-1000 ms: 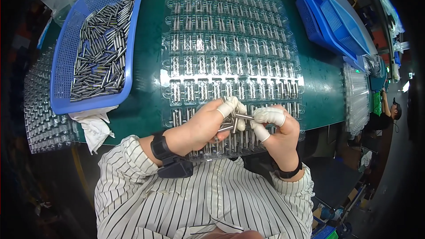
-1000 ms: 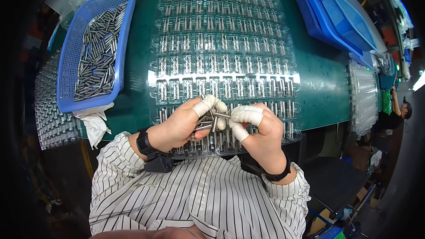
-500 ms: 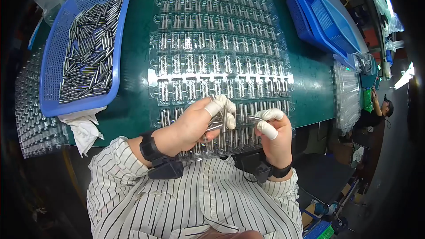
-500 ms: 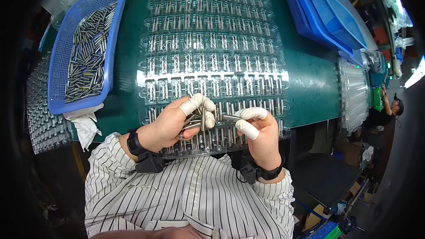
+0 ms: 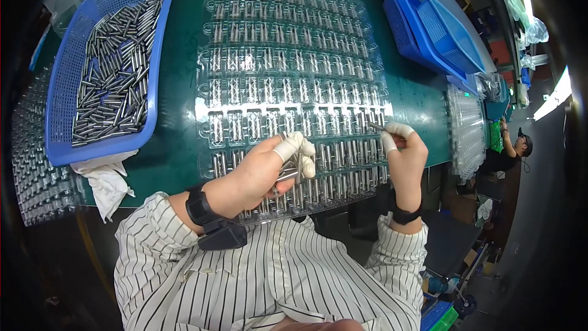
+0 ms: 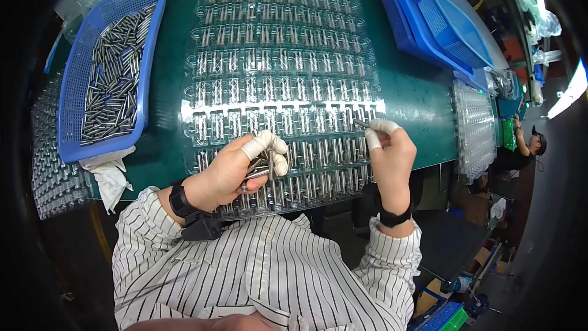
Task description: The person picks up metal pins from a blue basket, turns them over in their hands, and places them into the slots of a clear plastic tray.
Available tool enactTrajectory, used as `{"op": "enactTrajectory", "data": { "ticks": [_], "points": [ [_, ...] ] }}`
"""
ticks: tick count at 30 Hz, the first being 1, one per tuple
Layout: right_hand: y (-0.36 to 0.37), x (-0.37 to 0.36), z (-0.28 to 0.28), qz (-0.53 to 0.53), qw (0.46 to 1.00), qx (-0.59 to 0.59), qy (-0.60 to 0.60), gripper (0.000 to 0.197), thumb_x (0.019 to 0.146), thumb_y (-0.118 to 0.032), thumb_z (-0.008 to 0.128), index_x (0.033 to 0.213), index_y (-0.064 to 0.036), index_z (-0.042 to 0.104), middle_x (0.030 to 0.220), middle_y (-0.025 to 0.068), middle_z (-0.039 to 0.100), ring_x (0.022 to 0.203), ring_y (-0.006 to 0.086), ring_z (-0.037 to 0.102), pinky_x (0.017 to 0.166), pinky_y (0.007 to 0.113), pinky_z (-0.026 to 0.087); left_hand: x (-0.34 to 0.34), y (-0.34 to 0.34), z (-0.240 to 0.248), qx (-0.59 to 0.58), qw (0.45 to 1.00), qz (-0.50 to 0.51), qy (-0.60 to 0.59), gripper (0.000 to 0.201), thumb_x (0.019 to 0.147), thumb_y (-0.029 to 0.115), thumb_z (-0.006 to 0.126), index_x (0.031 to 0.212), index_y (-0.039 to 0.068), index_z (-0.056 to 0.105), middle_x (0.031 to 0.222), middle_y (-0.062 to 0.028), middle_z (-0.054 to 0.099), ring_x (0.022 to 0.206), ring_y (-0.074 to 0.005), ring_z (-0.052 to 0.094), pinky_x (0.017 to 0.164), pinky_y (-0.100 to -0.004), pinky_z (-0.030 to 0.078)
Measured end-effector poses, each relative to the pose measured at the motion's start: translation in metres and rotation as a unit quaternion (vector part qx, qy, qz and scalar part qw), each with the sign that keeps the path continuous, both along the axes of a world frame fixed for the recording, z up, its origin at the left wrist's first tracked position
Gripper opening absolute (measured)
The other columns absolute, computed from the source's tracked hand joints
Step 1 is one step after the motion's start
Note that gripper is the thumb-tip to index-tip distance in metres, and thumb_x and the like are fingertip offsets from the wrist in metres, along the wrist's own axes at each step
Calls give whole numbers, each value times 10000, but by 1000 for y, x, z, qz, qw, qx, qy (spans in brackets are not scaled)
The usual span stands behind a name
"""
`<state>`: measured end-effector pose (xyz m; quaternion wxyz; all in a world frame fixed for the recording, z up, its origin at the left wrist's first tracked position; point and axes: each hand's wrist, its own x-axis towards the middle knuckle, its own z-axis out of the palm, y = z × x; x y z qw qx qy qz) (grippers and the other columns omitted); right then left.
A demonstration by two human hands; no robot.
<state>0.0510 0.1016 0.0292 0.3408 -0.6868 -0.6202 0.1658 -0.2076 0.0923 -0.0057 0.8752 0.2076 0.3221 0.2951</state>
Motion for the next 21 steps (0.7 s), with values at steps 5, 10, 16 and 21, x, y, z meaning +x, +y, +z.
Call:
{"op": "enactTrajectory", "data": {
  "ticks": [5,10,16,21],
  "points": [
    [24,14,-3,31,976,-3,-214,103,735,-15,679,824,6,630,727,98,625,611,136,583,580,256,472,3,-1,9,-3,1000,4,8,361,984,329,319,984,29,520,787,-80,612,406,-54,367,358,-188,272],
    [18,11,1,60,982,20,-179,112,712,-16,683,811,-3,633,707,116,614,589,187,578,562,287,463,5,-2,8,-8,1000,-5,-8,355,981,334,327,985,38,523,790,-69,609,418,-54,376,348,-190,259],
    [19,2,-1,94,963,35,-249,126,711,-21,685,826,-12,634,678,110,587,587,211,560,561,306,454,5,0,10,-8,1000,0,-15,365,985,332,315,997,28,517,790,-79,613,408,-52,372,357,-183,278],
    [11,-8,13,159,945,15,-286,202,704,-39,702,890,-24,627,749,111,592,651,216,562,580,303,453,3,0,14,-9,1000,-12,-14,386,986,345,300,1015,25,514,795,-80,614,403,-52,369,360,-182,280]
  ]
}}
